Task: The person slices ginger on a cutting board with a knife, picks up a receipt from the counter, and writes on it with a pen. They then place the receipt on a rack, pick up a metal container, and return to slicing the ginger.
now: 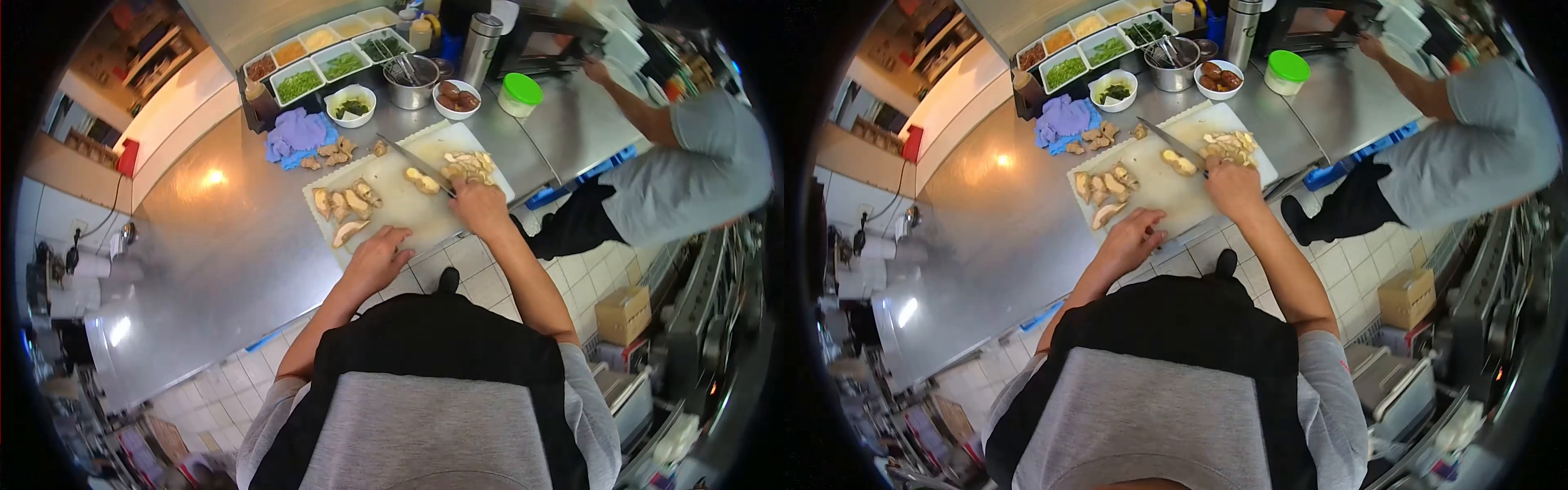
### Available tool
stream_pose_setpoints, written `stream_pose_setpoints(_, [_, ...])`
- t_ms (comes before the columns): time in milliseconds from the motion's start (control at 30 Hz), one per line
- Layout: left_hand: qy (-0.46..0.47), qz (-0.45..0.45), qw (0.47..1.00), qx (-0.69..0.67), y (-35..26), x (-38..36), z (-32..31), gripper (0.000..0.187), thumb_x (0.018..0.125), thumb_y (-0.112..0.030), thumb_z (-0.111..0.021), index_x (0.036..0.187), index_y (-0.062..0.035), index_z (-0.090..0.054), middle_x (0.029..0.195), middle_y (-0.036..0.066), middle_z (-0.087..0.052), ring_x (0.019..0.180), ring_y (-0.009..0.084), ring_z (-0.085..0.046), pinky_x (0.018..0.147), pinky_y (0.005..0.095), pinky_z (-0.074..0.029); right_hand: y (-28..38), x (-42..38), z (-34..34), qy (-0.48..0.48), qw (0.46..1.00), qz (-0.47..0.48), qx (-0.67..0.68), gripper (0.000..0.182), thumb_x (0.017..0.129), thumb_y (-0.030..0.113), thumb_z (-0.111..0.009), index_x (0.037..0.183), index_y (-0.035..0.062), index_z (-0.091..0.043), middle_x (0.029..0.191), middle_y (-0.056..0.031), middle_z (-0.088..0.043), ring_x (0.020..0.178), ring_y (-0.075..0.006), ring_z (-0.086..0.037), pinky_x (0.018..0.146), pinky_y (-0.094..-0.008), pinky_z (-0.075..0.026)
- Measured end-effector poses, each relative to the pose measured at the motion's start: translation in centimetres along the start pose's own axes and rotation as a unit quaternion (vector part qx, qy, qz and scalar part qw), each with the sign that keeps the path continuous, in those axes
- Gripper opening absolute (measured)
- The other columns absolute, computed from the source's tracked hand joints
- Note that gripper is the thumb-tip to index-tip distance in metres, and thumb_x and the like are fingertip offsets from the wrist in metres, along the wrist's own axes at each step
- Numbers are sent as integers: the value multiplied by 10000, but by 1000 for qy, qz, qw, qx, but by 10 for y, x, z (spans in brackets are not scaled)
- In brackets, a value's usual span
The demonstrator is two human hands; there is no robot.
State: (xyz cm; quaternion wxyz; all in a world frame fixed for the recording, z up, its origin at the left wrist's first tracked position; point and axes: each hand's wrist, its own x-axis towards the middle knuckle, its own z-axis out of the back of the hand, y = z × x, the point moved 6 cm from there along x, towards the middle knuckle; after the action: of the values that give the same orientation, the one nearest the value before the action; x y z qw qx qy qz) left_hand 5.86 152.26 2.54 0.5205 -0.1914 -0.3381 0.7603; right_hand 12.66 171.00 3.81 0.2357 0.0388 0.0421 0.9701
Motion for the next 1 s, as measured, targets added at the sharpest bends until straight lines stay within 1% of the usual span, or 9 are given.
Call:
stream_pose_setpoints(33, [-31, 21, 999, -11, -4, 14, -1, 334, 824, -117, -665, 1136, -37, -575, 1036, 152, -591, 812, 278, -648, 711, 364, -520, -3, 10, -5, -1, 999, 43, 10, 228, 807, 227, -584, 944, 46, -567, 744, -165, -660, 698, -340, -670, 602, -464, -512])
stream_pose_setpoints(133, [-134, 91, 986, -26, -6, 47, -4, 379, 812, -119, -672, 1159, -28, -549, 1102, 164, -564, 837, 293, -636, 716, 381, -517, -18, 24, -2, 41, 990, 94, 97, 253, 821, 217, -557, 996, 35, -570, 756, -192, -657, 719, -322, -671, 628, -443, -518])
stream_pose_setpoints(300, [-245, 222, 944, -19, 10, 71, -14, 540, 803, -233, -695, 1241, 5, -488, 1233, 204, -499, 992, 339, -581, 825, 408, -492, -62, 37, 23, 59, 933, 72, 347, 319, 838, 111, -513, 1140, 11, -531, 786, -194, -658, 638, -258, -656, 582, -383, -512])
stream_pose_setpoints(433, [-256, 250, 929, 93, 11, 88, -17, 610, 802, -301, -695, 1269, 21, -470, 1236, 219, -490, 1093, 364, -525, 916, 418, -449, -92, 27, 13, 149, 746, 17, 649, 476, 857, 39, -461, 1328, 5, -398, 979, -190, -662, 579, -182, -618, 513, -294, -505])
stream_pose_setpoints(567, [-227, 218, 945, 84, 2, 105, -21, 626, 793, -244, -706, 1311, -11, -443, 1201, 215, -505, 1063, 359, -533, 901, 430, -450, -95, 15, 18, 198, 589, -7, 783, 540, 830, -17, -407, 1363, 6, -324, 1058, -187, -627, 536, -171, -592, 393, -235, -457])
stream_pose_setpoints(667, [-212, 182, 960, 21, 0, 111, -29, 633, 797, -165, -698, 1346, -38, -410, 1140, 196, -529, 957, 337, -572, 840, 413, -483, -101, 13, 8, 183, 619, -37, 763, 560, 842, -20, -400, 1394, 50, -338, 1106, -143, -622, 556, -142, -580, 383, -234, -432])
stream_pose_setpoints(733, [-183, 217, 954, -95, 2, 111, -38, 617, 822, -101, -671, 1367, -58, -386, 1104, 165, -548, 873, 290, -600, 794, 384, -512, -100, 12, 8, 194, 717, -41, 668, 550, 868, 37, -463, 1406, 93, -364, 1110, -132, -612, 635, -160, -595, 457, -257, -470])
stream_pose_setpoints(833, [-204, 267, 779, -529, 18, 111, -51, 561, 874, -34, -597, 1383, -61, -363, 1063, 107, -563, 804, 191, -610, 757, 321, -538, -87, 11, 5, 123, 797, 58, 589, 559, 873, 134, -571, 1406, 153, -407, 1079, -123, -599, 775, -186, -602, 622, -294, -505])
stream_pose_setpoints(1000, [-209, 239, 708, -631, -1, 109, -38, 501, 920, -30, -537, 1388, -80, -366, 1144, 72, -565, 953, 150, -613, 821, 295, -534, -61, 4, 17, 102, 834, 115, 529, 617, 824, 209, -676, 1392, 176, -438, 1054, -154, -583, 955, -257, -586, 839, -346, -476])
